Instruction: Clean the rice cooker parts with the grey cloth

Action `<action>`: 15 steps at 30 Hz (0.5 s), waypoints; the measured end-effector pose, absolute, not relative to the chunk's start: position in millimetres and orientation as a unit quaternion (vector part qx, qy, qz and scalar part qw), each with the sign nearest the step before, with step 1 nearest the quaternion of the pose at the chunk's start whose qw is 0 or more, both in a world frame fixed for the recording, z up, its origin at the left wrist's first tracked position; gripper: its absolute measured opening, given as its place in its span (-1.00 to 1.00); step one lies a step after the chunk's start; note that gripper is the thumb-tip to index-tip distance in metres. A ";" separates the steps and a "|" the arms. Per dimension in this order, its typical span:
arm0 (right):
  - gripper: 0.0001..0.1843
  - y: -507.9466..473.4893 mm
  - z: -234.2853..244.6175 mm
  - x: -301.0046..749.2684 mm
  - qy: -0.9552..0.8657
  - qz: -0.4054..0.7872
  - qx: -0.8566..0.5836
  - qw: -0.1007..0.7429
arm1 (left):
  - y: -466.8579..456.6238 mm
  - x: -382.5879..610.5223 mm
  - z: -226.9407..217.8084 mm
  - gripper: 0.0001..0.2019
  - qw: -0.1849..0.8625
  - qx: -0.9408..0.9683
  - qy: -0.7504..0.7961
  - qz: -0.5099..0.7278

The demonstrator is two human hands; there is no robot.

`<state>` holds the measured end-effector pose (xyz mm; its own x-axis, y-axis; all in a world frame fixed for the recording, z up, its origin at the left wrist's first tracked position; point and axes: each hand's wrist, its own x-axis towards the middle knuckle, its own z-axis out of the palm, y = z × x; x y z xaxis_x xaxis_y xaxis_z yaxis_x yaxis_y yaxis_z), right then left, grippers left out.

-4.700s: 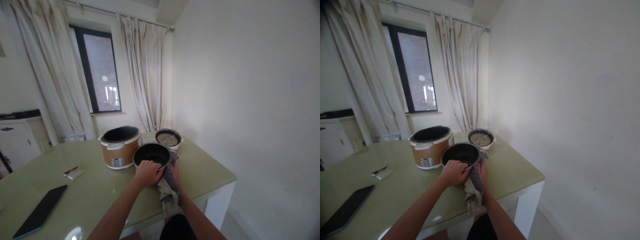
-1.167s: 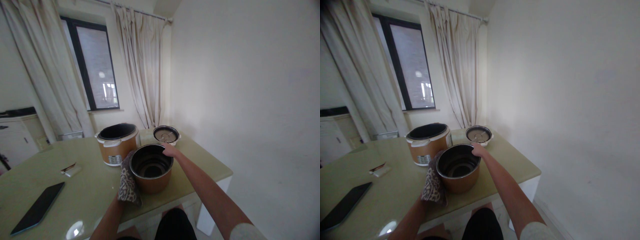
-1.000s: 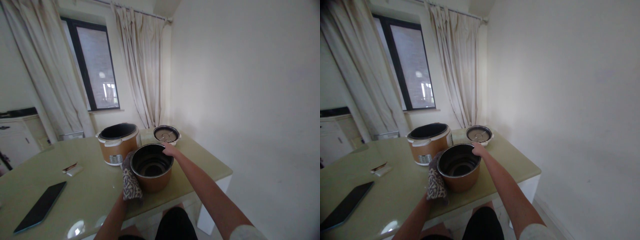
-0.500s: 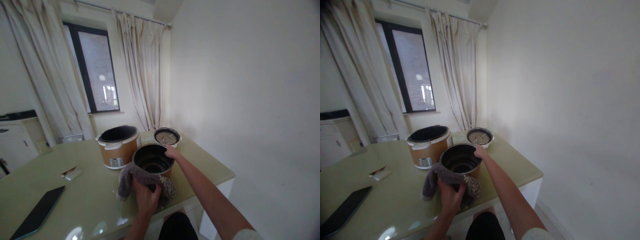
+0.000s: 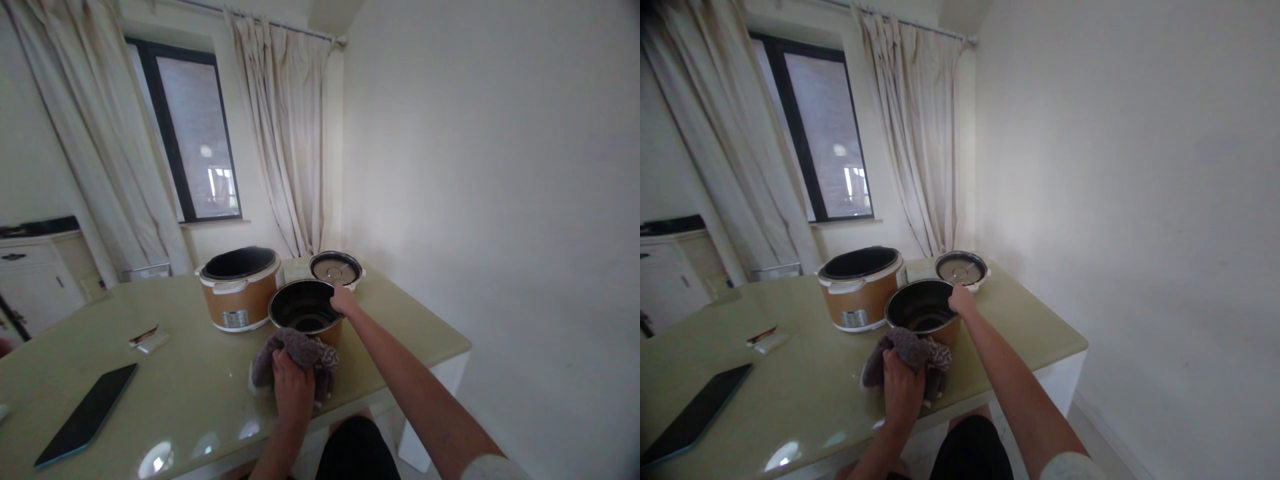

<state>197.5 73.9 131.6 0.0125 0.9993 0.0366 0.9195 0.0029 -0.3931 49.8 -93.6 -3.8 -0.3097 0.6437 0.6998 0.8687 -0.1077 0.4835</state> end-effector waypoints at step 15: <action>-0.55 69.5 136.0 196.0 -0.695 0.122 -0.693 0.148 | -79.0 129.2 84.4 -0.46 -0.130 -0.786 -0.571 -0.199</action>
<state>196.0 69.5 136.0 0.0031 0.9993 0.0371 0.9272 0.0110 -0.3745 129.2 -79.0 84.4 0.2688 0.9492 0.1635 0.8454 -0.3139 0.4322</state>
